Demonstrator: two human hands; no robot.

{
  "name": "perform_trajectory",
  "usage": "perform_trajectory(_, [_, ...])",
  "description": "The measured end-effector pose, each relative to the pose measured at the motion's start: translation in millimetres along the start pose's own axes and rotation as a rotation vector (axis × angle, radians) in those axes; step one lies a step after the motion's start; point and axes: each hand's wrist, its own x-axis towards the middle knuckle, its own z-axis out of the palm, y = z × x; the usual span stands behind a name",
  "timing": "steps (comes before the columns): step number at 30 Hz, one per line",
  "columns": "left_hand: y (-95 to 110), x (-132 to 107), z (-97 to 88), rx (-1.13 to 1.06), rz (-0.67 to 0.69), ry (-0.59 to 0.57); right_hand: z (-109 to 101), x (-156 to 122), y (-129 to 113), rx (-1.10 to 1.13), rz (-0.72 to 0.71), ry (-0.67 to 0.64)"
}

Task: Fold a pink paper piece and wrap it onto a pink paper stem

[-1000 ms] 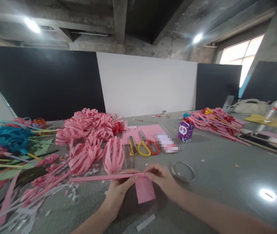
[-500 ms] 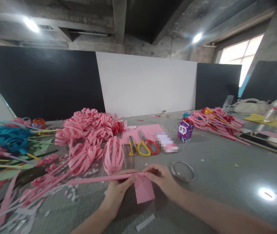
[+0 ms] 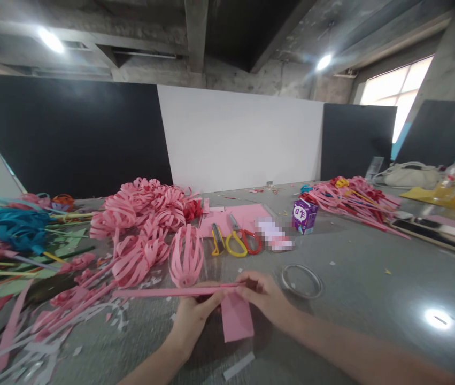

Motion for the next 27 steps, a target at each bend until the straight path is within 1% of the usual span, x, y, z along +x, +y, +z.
perform_trajectory(5, [0.2,0.5,0.1,-0.004,0.006,0.027,0.3,0.1,-1.0,-0.032,-0.011,-0.002])
perform_trajectory(8, [0.2,0.2,0.6,-0.018,-0.014,0.042,-0.1,0.7,-0.9,-0.049,-0.019,-0.003])
perform_trajectory(11, [0.1,-0.2,0.9,-0.052,-0.034,0.015,0.0,0.8,-0.7,-0.061,-0.02,-0.002])
perform_trajectory(14, [-1.5,0.0,0.4,-0.075,-0.024,-0.007,0.3,0.3,-0.7,-0.057,-0.021,0.002])
perform_trajectory(21, [-8.1,2.2,-1.8,-0.088,-0.013,0.002,0.7,-0.3,-2.4,0.007,-0.022,-0.047])
perform_trajectory(27, [-9.4,1.2,-2.0,-0.177,-0.019,-0.042,0.8,-0.5,-9.2,0.069,-0.05,-0.055])
